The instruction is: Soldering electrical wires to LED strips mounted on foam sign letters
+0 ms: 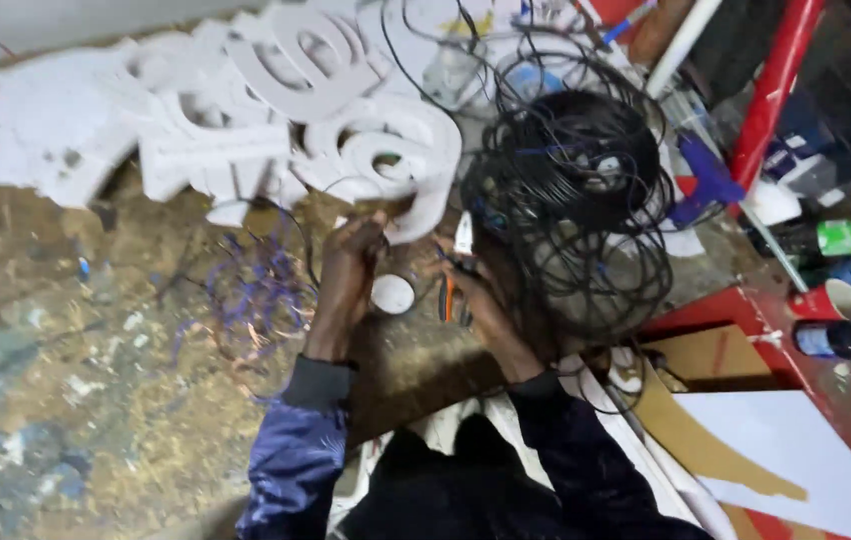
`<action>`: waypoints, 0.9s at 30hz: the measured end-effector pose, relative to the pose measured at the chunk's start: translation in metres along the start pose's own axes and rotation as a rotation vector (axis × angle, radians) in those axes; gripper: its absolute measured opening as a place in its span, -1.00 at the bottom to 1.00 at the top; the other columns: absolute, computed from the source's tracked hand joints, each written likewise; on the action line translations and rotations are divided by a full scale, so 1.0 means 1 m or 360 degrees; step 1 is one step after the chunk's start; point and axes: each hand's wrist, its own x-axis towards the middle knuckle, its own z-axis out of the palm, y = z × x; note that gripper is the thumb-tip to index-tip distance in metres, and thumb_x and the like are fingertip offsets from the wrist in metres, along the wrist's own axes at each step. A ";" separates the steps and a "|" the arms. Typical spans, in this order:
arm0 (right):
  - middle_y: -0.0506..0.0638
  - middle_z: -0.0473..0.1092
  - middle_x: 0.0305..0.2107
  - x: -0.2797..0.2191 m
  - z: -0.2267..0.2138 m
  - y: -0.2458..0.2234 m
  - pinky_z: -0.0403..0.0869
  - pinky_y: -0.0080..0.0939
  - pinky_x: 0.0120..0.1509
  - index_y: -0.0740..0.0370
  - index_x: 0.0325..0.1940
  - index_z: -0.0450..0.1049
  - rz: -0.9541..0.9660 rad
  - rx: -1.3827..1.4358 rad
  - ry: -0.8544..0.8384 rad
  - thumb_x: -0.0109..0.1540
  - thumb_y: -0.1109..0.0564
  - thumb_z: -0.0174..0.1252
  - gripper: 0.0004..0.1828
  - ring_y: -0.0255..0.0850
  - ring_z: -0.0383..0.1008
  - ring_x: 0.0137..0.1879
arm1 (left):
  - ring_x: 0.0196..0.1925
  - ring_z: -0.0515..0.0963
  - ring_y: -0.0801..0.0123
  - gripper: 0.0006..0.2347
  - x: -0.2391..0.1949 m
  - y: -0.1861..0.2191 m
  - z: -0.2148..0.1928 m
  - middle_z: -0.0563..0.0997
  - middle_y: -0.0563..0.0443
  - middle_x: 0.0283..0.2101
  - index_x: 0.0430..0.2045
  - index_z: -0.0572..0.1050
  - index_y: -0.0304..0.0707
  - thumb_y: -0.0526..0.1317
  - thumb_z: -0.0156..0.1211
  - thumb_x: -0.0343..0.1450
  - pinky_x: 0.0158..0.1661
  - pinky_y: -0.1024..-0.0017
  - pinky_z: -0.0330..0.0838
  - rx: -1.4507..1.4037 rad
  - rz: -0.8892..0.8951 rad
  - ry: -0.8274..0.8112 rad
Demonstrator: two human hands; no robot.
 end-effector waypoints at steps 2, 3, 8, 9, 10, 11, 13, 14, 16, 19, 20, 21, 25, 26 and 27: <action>-0.03 0.40 -0.33 -0.037 0.007 -0.048 0.58 -0.23 -0.36 0.28 -0.01 0.62 -0.0060 -0.0135 -0.0073 0.39 -0.07 0.46 -0.64 -0.23 0.47 -0.26 | -0.57 0.45 0.56 -0.88 0.004 -0.030 0.007 0.42 0.16 -0.61 -0.38 0.67 -0.29 -0.31 0.32 0.56 -0.38 0.59 0.37 0.0011 -0.0058 -0.0021; -0.03 0.38 -0.40 -0.049 0.016 -0.077 0.53 -0.25 -0.33 0.30 -0.10 0.62 -0.0152 -0.0242 -0.0130 0.34 0.00 0.49 -0.69 -0.22 0.42 -0.32 | -0.53 0.52 0.52 -0.90 0.015 -0.037 0.012 0.46 0.12 -0.59 -0.38 0.66 -0.32 -0.34 0.27 0.53 -0.33 0.57 0.44 0.0044 -0.0105 -0.0079; 0.30 0.62 0.13 0.002 -0.061 -0.036 0.62 -0.08 0.19 0.33 0.57 0.43 -0.0050 -0.0279 -0.0729 0.34 0.23 0.34 -0.32 0.05 0.66 0.25 | -0.44 0.46 0.35 -0.82 -0.017 -0.019 0.030 0.45 -0.01 -0.54 -0.54 0.63 -0.30 -0.35 0.24 0.50 -0.18 0.35 0.51 0.0425 -0.0008 -0.0429; 0.29 0.62 0.15 0.004 -0.066 -0.037 0.61 -0.06 0.29 0.35 0.59 0.41 -0.0040 -0.0264 -0.0787 0.34 0.26 0.34 -0.30 0.05 0.64 0.30 | -0.43 0.48 0.33 -0.82 -0.022 -0.010 0.035 0.46 -0.05 -0.53 -0.55 0.64 -0.30 -0.33 0.26 0.49 -0.18 0.33 0.51 0.0483 -0.0007 -0.0494; 0.29 0.62 0.15 0.003 -0.069 -0.041 0.61 -0.06 0.29 0.35 0.59 0.41 -0.0040 -0.0259 -0.0782 0.34 0.26 0.34 -0.30 0.05 0.64 0.30 | -0.43 0.48 0.33 -0.82 -0.016 -0.025 0.023 0.46 -0.05 -0.53 -0.55 0.64 -0.30 -0.33 0.26 0.49 -0.18 0.33 0.51 0.0486 -0.0010 -0.0498; 0.32 0.60 0.15 0.005 -0.071 -0.046 0.61 0.06 0.33 0.34 0.59 0.43 -0.0072 -0.0290 -0.0857 0.35 0.27 0.32 -0.32 0.10 0.62 0.32 | -0.38 0.49 0.39 -0.85 -0.009 -0.040 0.011 0.45 0.04 -0.51 -0.56 0.62 -0.25 -0.35 0.26 0.46 -0.18 0.39 0.47 0.0533 0.0018 -0.0528; 0.35 0.59 0.15 0.009 -0.074 -0.056 0.61 0.17 0.38 0.33 0.58 0.44 -0.0099 -0.0323 -0.0948 0.37 0.27 0.31 -0.34 0.15 0.60 0.34 | -0.32 0.51 0.46 -0.87 -0.016 -0.032 0.016 0.45 0.13 -0.49 -0.57 0.60 -0.20 -0.36 0.26 0.42 -0.17 0.45 0.44 0.0579 0.0051 -0.0542; 0.33 0.58 0.16 0.011 -0.074 -0.062 0.60 0.19 0.40 0.32 0.53 0.47 -0.0119 -0.0384 -0.1028 0.38 0.29 0.30 -0.41 0.15 0.59 0.36 | -0.30 0.51 0.41 -0.91 -0.031 -0.007 0.034 0.48 0.09 -0.47 -0.54 0.61 -0.20 -0.34 0.27 0.39 -0.15 0.41 0.45 0.0576 0.0081 -0.0608; 0.31 0.57 0.17 0.009 -0.076 -0.068 0.60 0.20 0.42 0.31 0.47 0.50 -0.0105 -0.0449 -0.1123 0.39 0.30 0.28 -0.47 0.16 0.58 0.37 | -0.29 0.52 0.36 -0.95 -0.055 0.009 0.041 0.52 0.05 -0.45 -0.52 0.62 -0.21 -0.31 0.28 0.37 -0.13 0.37 0.46 0.0561 0.0094 -0.0644; 0.24 0.61 0.10 0.014 -0.068 -0.086 0.63 -0.05 0.25 0.29 0.49 0.49 -0.0133 -0.0592 -0.1280 0.41 0.22 0.31 -0.47 -0.02 0.58 0.25 | -0.39 0.44 0.45 -0.89 -0.053 0.001 0.013 0.46 0.09 -0.54 -0.65 0.55 -0.20 -0.28 0.32 0.30 -0.30 0.42 0.27 0.0612 -0.0046 -0.0596; 0.21 0.61 0.07 0.012 -0.065 -0.091 0.64 -0.08 0.22 0.28 0.43 0.52 -0.0144 -0.0652 -0.1322 0.41 0.21 0.31 -0.52 -0.03 0.58 0.22 | -0.42 0.40 0.41 -0.88 -0.051 -0.003 0.000 0.43 0.07 -0.56 -0.69 0.56 -0.24 -0.28 0.31 0.29 -0.33 0.39 0.24 0.0685 -0.0069 -0.0645; 0.19 0.61 0.05 0.008 -0.063 -0.094 0.65 -0.10 0.18 0.27 0.38 0.56 -0.0144 -0.0712 -0.1367 0.41 0.20 0.32 -0.57 -0.04 0.59 0.18 | -0.45 0.36 0.37 -0.87 -0.052 -0.009 -0.014 0.40 0.05 -0.59 -0.73 0.57 -0.27 -0.28 0.30 0.27 -0.36 0.35 0.20 0.0755 -0.0100 -0.0685; 0.29 0.60 0.03 0.025 -0.041 -0.099 0.65 -0.02 0.13 0.35 0.32 0.57 -0.0348 -0.0882 -0.1521 0.43 0.21 0.32 -0.63 0.03 0.57 0.16 | -0.39 0.48 0.29 -0.88 -0.051 -0.001 -0.040 0.49 -0.03 -0.55 -0.66 0.63 -0.34 -0.30 0.30 0.30 -0.32 0.34 0.25 0.0791 -0.0140 -0.0767; 0.26 0.61 -0.02 0.025 -0.031 -0.106 0.66 0.00 0.08 0.32 0.25 0.59 -0.0485 -0.1037 -0.1581 0.41 0.16 0.35 -0.66 0.08 0.61 0.12 | -0.04 0.50 -0.15 -0.88 -0.048 -0.012 -0.060 0.53 -0.39 -0.22 -0.33 0.64 -0.53 -0.43 0.23 0.34 0.05 0.08 0.31 0.1113 0.0120 -0.0939; 0.23 0.61 -0.07 0.016 -0.027 -0.110 0.67 0.03 0.02 0.29 0.18 0.60 -0.0596 -0.1191 -0.1624 0.40 0.10 0.39 -0.68 0.13 0.66 0.07 | 0.31 0.53 -0.59 -0.69 -0.054 -0.029 -0.080 0.56 -0.74 0.12 0.00 0.65 -0.72 -0.57 0.17 0.37 0.42 -0.17 0.37 0.1418 0.0362 -0.1115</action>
